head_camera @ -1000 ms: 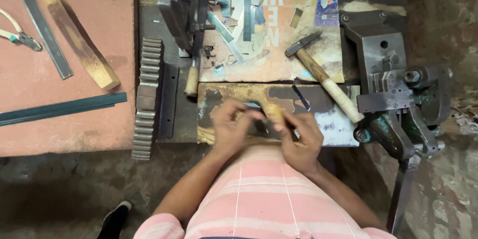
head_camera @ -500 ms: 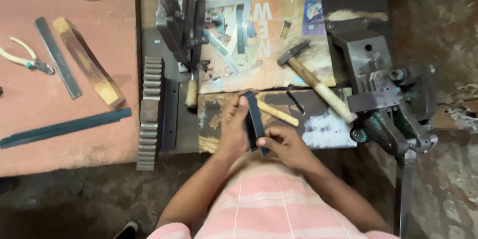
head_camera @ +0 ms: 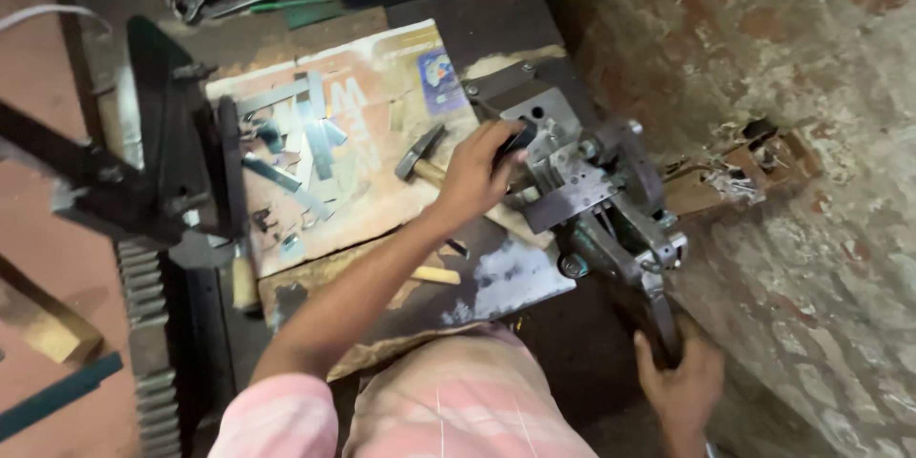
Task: The person repeatedly places small metal pieces into a manual press, operates the lever to shape them, and then uses a hammer to tap the pieces on a workbench. The person handles multiple metal pieces one at a time throughout the clip.
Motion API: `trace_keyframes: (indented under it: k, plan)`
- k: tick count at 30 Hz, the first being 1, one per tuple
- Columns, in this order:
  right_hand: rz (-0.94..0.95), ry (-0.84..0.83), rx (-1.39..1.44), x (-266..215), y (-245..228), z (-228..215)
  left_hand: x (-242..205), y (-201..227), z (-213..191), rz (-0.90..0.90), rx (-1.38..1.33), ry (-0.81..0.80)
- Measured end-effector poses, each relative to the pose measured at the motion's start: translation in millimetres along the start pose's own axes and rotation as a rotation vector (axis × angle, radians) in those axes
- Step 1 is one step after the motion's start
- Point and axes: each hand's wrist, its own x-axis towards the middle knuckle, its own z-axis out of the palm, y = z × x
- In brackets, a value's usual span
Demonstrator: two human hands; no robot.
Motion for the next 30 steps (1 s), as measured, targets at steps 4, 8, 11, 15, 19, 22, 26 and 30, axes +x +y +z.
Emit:
trace_keyframes:
  k: [4,8,11,15,19,22,26,30]
  plan:
    - [0.357,-0.4,-0.38,-82.4,103.3,18.3,36.4,-32.0,31.6,0.171,0.171,-0.08]
    - [0.515,-0.671,-0.284,-103.8,169.6,3.4,49.6,-57.4,46.5,0.169,0.295,-0.11]
    - [0.446,-0.646,-0.286,-107.5,190.0,-18.1,45.1,-69.8,47.4,0.296,0.339,-0.066]
    - [0.435,-0.634,-0.364,-119.2,183.7,-24.2,44.8,-71.0,48.5,0.356,0.48,-0.159]
    - [0.451,-0.641,-0.397,-124.4,172.4,-11.5,44.1,-63.6,56.3,0.307,0.624,-0.185]
    - [0.449,-0.648,-0.406,-117.7,170.2,-1.7,39.5,-57.5,63.0,0.223,0.661,-0.19]
    - [0.452,-0.625,-0.397,-104.2,168.3,13.4,39.1,-51.1,65.5,0.21,0.661,-0.153]
    - [0.509,-0.599,-0.42,-110.1,165.8,12.1,40.6,-51.2,66.9,0.199,0.686,-0.161]
